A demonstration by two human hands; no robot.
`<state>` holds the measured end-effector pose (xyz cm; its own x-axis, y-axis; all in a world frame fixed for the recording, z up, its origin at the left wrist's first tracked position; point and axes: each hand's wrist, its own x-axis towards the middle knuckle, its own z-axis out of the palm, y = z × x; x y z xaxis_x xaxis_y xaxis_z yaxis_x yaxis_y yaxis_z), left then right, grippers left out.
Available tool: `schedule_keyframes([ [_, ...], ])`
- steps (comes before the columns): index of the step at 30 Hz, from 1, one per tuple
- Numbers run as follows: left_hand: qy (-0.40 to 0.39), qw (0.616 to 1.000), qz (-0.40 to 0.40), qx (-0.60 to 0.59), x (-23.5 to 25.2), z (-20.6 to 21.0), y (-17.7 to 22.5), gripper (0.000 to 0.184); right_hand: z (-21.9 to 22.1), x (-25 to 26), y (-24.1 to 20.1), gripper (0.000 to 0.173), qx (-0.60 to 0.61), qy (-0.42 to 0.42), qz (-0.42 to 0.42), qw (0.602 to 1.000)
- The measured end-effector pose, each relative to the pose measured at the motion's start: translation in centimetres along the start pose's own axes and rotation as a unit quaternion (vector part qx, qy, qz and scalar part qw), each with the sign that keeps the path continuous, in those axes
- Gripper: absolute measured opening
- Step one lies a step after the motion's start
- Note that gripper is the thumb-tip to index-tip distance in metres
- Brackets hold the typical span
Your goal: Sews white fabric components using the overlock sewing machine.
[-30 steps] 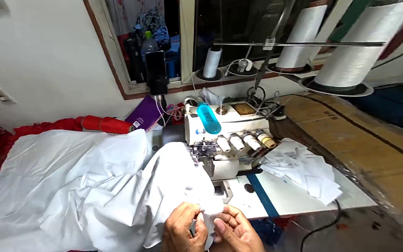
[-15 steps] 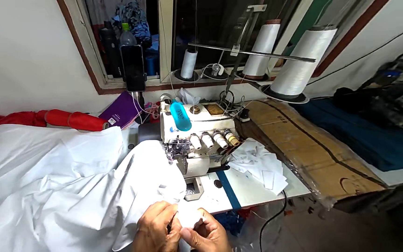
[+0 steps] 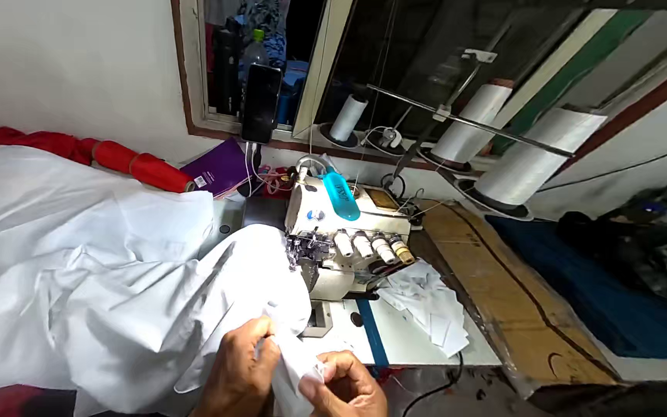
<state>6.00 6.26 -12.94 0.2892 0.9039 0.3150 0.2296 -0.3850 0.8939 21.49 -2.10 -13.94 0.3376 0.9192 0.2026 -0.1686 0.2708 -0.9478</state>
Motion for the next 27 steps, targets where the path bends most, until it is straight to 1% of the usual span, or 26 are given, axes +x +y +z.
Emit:
schedule_keyframes([
  [2, -0.017, 0.989, -0.051, -0.139, 0.1, -1.3, 0.4, 0.023, -0.2, 0.9, -0.2, 0.027, -0.083, 0.039, -0.036, 0.995],
  [3, -0.036, 0.973, -0.067, -0.216, 0.0, -1.7, 0.6, 0.025, -0.1, 1.5, -0.3, 0.026, -0.105, 0.043, -0.053, 0.992],
  [5, -0.090, 0.929, -0.116, -0.341, -0.7, -1.9, 1.1, 0.019, 0.4, 2.4, -0.5, 0.021, -0.129, 0.037, -0.084, 0.987],
  [6, -0.115, 0.902, -0.152, -0.387, -1.2, -1.8, 1.3, 0.014, 0.7, 2.8, -0.5, 0.019, -0.146, 0.036, -0.095, 0.984],
  [7, -0.123, 0.883, -0.184, -0.415, -1.6, -1.5, 1.5, 0.011, 1.0, 3.2, -0.2, 0.015, -0.166, 0.040, -0.106, 0.980],
  [8, -0.113, 0.881, -0.202, -0.411, -1.9, -1.2, 1.6, 0.010, 1.2, 3.4, 0.4, 0.014, -0.194, 0.056, -0.116, 0.973],
  [10, -0.061, 0.910, -0.214, -0.348, -1.7, -1.1, 2.3, 0.009, 1.9, 3.0, 1.2, 0.020, -0.251, 0.106, -0.113, 0.955],
  [11, -0.037, 0.921, -0.207, -0.327, -1.3, -1.3, 2.5, 0.008, 2.4, 2.4, 1.1, 0.023, -0.255, 0.122, -0.101, 0.954],
  [12, -0.021, 0.931, -0.193, -0.310, -0.7, -1.5, 2.5, 0.006, 3.0, 1.7, 0.7, 0.022, -0.234, 0.122, -0.083, 0.961],
  [15, -0.021, 0.956, -0.151, -0.250, 0.2, -1.6, 2.0, 0.016, 4.2, -0.3, 0.4, 0.014, -0.143, 0.052, 0.012, 0.988],
  [17, 0.002, 0.962, -0.141, -0.233, 0.3, -1.2, 1.5, 0.013, 4.4, -0.6, 0.8, 0.013, -0.131, 0.008, 0.056, 0.990],
  [20, 0.042, 0.964, -0.147, -0.216, 0.3, -1.0, 1.4, 0.006, 4.2, 0.1, 0.2, 0.013, -0.087, 0.014, 0.095, 0.992],
  [21, 0.043, 0.965, -0.149, -0.209, 0.2, -1.0, 1.5, 0.005, 4.2, 0.5, -0.1, 0.018, -0.070, 0.022, 0.105, 0.992],
  [22, 0.040, 0.967, -0.150, -0.203, 0.0, -1.0, 1.6, 0.005, 4.2, 1.0, -0.3, 0.021, -0.051, 0.030, 0.111, 0.992],
  [23, 0.038, 0.968, -0.151, -0.199, -0.2, -0.9, 1.6, 0.005, 4.2, 1.4, -0.3, 0.021, -0.030, 0.043, 0.108, 0.993],
  [24, 0.043, 0.968, -0.150, -0.196, -0.4, -0.7, 1.6, 0.005, 4.2, 1.7, 0.0, 0.016, -0.013, 0.060, 0.097, 0.993],
  [26, 0.074, 0.973, -0.134, -0.173, -0.8, -0.3, 1.6, 0.003, 4.4, 2.0, 0.6, 0.010, -0.004, 0.090, 0.070, 0.993],
  [27, 0.099, 0.978, -0.112, -0.147, -0.8, -0.1, 1.4, 0.002, 4.5, 2.0, 0.8, 0.010, -0.016, 0.104, 0.059, 0.993],
])
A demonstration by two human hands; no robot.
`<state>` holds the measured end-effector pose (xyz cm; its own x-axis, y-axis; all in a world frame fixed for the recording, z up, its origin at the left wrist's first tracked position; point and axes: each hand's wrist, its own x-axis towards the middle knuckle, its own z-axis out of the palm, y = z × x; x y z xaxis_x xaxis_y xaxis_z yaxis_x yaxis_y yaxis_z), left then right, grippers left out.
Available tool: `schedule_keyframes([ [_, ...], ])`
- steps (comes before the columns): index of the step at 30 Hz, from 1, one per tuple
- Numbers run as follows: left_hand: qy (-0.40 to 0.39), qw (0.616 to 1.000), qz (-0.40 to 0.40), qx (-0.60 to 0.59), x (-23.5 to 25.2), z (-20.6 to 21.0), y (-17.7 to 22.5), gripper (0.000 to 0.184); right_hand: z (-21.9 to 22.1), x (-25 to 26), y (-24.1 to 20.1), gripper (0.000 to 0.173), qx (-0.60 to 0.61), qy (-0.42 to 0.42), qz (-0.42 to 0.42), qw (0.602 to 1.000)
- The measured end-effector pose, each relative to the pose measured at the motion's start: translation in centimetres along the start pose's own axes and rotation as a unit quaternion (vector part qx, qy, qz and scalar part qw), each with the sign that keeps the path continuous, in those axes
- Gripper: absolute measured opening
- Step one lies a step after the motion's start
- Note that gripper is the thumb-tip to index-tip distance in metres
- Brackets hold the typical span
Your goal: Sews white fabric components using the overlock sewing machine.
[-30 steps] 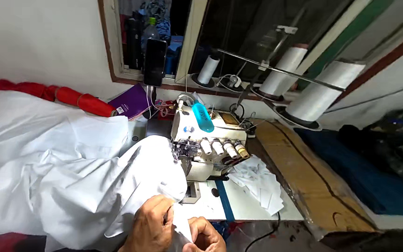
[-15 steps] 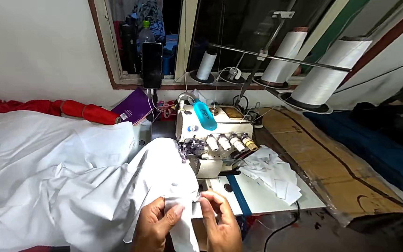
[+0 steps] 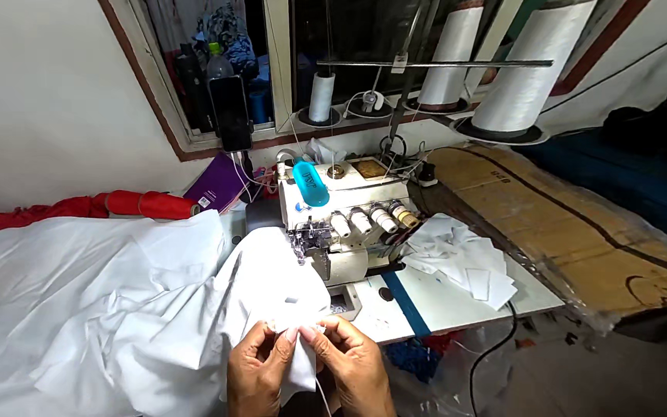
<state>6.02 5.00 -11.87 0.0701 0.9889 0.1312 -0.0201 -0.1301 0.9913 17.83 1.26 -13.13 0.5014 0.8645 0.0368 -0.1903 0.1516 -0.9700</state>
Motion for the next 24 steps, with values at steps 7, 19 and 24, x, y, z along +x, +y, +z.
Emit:
schedule_keyframes([
  [7, 0.024, 0.972, 0.188, 0.141, -0.6, 0.5, -0.9, 0.004, 0.5, -1.2, 0.6, 0.011, -0.117, 0.066, -0.111, 0.985],
  [19, -0.057, 0.938, 0.257, 0.225, -1.0, 0.3, -1.4, 0.021, -0.6, -2.2, 0.1, 0.022, -0.136, 0.006, -0.122, 0.983],
  [24, -0.031, 0.947, 0.250, 0.197, -0.5, -0.2, -1.9, 0.008, -0.4, -2.6, 0.3, 0.022, -0.126, 0.005, -0.110, 0.986],
])
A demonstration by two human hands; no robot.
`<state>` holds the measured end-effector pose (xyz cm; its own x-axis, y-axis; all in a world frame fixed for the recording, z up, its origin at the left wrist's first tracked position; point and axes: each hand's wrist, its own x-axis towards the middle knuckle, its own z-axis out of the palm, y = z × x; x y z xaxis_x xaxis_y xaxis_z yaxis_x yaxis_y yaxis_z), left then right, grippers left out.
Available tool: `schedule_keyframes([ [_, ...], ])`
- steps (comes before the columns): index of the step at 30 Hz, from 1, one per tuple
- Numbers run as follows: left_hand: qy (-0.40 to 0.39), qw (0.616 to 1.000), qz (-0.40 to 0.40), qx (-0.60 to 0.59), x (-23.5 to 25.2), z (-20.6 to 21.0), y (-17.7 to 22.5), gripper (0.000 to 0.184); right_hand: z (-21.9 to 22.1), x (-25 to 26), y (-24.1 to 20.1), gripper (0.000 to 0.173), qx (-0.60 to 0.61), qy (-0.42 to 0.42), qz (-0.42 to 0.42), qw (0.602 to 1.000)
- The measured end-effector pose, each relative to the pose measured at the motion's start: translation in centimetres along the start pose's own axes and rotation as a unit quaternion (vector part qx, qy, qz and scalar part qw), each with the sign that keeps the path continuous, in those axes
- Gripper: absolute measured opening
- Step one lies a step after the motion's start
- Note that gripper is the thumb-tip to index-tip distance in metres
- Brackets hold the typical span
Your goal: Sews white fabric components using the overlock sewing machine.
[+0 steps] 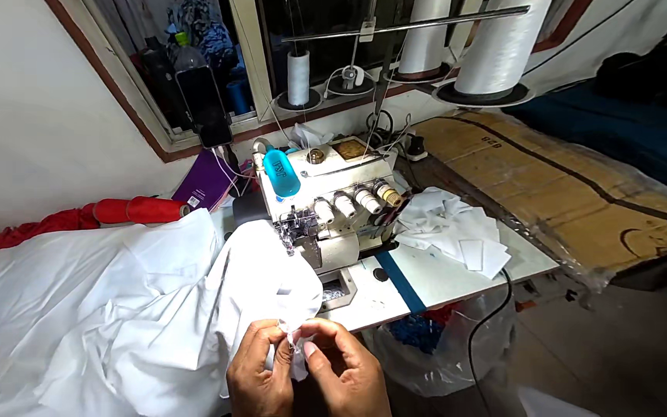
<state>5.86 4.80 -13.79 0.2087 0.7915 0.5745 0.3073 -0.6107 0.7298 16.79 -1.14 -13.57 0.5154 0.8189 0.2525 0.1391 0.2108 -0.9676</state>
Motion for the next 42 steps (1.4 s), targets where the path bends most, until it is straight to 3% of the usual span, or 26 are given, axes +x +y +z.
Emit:
schedule_keyframes([
  [2, -0.017, 0.994, -0.057, -0.087, -0.4, 0.0, 0.4, 0.005, 0.1, 0.3, 1.0, 0.038, -0.058, 0.041, -0.023, 0.997],
  [4, -0.044, 0.960, -0.156, -0.226, -0.5, -0.6, 1.5, 0.010, -0.6, 1.1, 3.1, 0.047, -0.122, 0.063, -0.062, 0.989],
  [7, -0.070, 0.876, -0.243, -0.411, 1.2, -3.0, 2.9, 0.016, -2.4, 2.3, 5.3, 0.022, -0.177, 0.068, -0.103, 0.976],
  [10, -0.113, 0.778, -0.257, -0.562, 4.3, -6.6, 2.9, 0.013, -4.0, 2.8, 6.5, 0.013, -0.178, 0.065, -0.115, 0.975],
  [11, -0.130, 0.762, -0.273, -0.572, 4.7, -7.1, 2.8, 0.012, -4.4, 2.6, 6.9, 0.013, -0.167, 0.043, -0.110, 0.979],
  [13, -0.173, 0.786, -0.321, -0.500, 4.2, -6.9, 2.3, 0.012, -5.4, 2.2, 7.0, 0.018, -0.123, -0.058, -0.084, 0.987],
  [16, -0.304, 0.828, -0.362, -0.300, 3.7, -5.9, 1.6, 0.008, -6.9, 2.9, 5.3, 0.058, 0.039, -0.277, -0.067, 0.958],
  [19, -0.444, 0.855, -0.219, -0.157, 5.1, -5.5, 1.8, 0.016, -5.3, 4.2, 1.7, 0.064, 0.091, -0.351, -0.112, 0.925],
  [21, -0.445, 0.885, -0.116, -0.079, 6.2, -5.1, 2.1, 0.017, -4.0, 4.6, 0.8, 0.050, 0.082, -0.381, -0.086, 0.917],
  [24, -0.407, 0.911, -0.072, -0.015, 6.4, -5.6, 1.4, 0.016, -3.8, 4.7, 1.8, 0.031, 0.069, -0.398, -0.018, 0.915],
  [28, -0.425, 0.905, -0.031, -0.024, 5.1, -6.5, -0.3, 0.032, -4.5, 3.6, 2.7, 0.029, 0.009, -0.343, -0.005, 0.939],
  [42, -0.355, 0.935, 0.001, 0.000, 5.4, -5.9, -1.0, 0.029, -3.6, 2.8, 2.5, 0.024, 0.005, -0.257, -0.056, 0.965],
])
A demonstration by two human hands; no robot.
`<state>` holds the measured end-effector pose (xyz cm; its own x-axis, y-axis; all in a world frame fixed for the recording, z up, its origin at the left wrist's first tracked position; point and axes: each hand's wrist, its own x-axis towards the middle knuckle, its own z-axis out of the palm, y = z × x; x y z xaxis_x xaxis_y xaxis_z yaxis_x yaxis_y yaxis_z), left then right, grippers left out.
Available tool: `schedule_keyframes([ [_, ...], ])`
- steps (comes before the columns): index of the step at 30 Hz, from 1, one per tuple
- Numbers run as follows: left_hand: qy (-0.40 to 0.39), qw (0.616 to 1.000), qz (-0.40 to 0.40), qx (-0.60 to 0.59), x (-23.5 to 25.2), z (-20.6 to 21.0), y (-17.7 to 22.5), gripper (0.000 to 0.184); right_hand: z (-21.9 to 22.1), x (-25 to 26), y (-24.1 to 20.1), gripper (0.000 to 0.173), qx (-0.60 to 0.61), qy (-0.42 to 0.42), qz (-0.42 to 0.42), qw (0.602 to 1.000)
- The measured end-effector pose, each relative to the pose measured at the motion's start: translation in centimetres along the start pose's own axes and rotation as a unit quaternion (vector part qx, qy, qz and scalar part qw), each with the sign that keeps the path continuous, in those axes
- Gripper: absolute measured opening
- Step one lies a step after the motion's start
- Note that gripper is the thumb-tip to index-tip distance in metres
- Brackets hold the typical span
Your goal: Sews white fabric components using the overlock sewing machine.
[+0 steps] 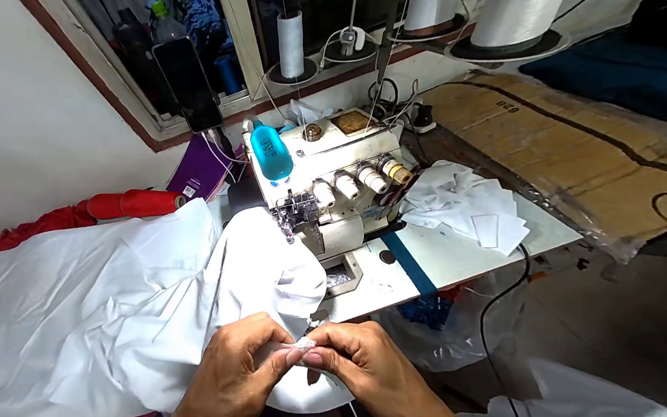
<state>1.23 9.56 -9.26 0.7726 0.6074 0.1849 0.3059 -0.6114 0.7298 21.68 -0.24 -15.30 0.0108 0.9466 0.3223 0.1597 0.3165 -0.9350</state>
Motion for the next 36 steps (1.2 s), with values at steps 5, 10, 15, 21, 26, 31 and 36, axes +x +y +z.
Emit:
schedule_keyframes([
  [5, 0.014, 0.995, 0.044, 0.090, 4.0, -2.4, -0.3, 0.029, 0.6, 2.9, -0.1, 0.023, -0.153, 0.154, -0.033, 0.976],
  [10, 0.001, 0.992, -0.011, 0.125, 11.1, -3.4, -3.0, 0.024, 1.6, 7.8, 1.6, 0.017, -0.179, 0.321, 0.035, 0.929],
  [15, -0.085, 0.994, 0.052, 0.039, 9.7, -1.7, -4.6, 0.028, 2.4, 4.1, 1.1, 0.005, 0.111, 0.264, 0.172, 0.942],
  [21, -0.147, 0.977, 0.124, 0.090, 8.9, -3.0, -2.4, 0.029, 2.0, 2.4, 1.3, 0.010, 0.119, 0.193, 0.066, 0.972],
  [26, -0.332, 0.919, 0.135, 0.167, 12.3, -4.1, 2.2, 0.011, 1.3, 2.1, -0.2, 0.015, -0.028, 0.188, -0.049, 0.980],
  [31, -0.303, 0.924, 0.107, 0.207, 11.6, -4.2, 3.0, 0.027, 1.5, 1.1, 0.0, 0.015, -0.085, 0.222, -0.058, 0.970],
  [36, -0.159, 0.958, 0.142, 0.189, 9.2, -4.8, 1.6, 0.033, 2.0, 1.6, 0.5, 0.014, -0.051, 0.243, -0.060, 0.967],
])
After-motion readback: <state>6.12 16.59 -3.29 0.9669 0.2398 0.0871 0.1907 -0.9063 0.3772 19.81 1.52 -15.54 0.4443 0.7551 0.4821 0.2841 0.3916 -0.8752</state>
